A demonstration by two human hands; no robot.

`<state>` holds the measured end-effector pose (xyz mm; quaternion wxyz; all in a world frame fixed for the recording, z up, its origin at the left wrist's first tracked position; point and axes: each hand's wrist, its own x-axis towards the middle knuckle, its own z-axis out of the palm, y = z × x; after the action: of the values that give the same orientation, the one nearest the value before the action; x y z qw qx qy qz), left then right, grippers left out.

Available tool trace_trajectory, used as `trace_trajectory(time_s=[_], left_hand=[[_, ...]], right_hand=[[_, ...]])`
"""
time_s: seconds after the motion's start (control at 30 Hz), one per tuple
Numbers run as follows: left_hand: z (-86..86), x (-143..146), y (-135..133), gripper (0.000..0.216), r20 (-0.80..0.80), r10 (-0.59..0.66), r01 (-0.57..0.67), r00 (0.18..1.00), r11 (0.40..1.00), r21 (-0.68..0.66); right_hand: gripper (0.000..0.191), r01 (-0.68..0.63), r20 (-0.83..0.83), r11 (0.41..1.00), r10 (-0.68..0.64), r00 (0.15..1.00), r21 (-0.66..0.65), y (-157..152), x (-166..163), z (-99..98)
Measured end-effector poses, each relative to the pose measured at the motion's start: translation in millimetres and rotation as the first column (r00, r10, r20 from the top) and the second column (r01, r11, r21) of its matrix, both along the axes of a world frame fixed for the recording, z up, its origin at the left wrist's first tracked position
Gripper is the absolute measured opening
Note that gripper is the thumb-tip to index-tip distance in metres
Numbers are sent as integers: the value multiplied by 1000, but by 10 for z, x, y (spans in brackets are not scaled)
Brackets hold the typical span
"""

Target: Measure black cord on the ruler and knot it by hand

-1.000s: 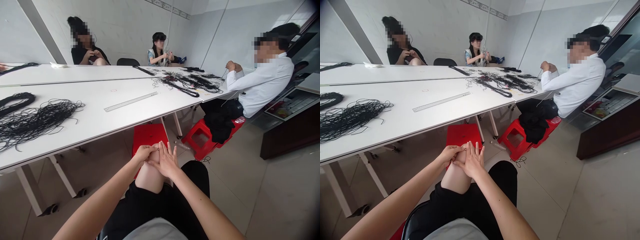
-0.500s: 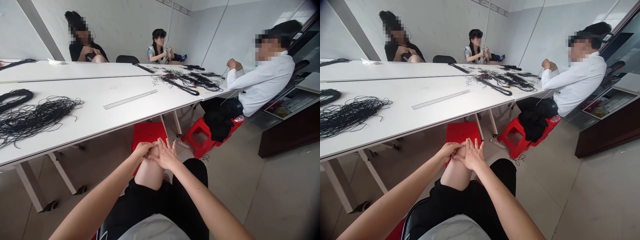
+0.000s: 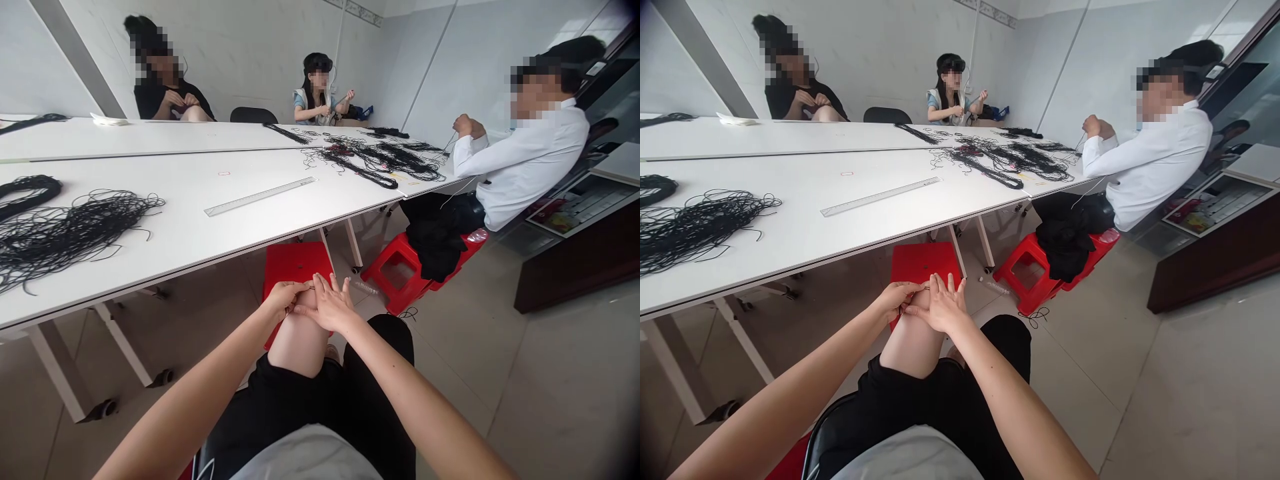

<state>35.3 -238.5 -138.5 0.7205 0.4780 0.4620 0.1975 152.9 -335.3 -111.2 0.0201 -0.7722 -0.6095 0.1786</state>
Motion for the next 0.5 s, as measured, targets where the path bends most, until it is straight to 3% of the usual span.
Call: trace_trajectory(time_s=[0.5], left_hand=[[-78,-3,24,28,20,15,-15,1000,1000,-5]], right_hand=[[91,-19,-38,999,18,999,-28,68,58,32]])
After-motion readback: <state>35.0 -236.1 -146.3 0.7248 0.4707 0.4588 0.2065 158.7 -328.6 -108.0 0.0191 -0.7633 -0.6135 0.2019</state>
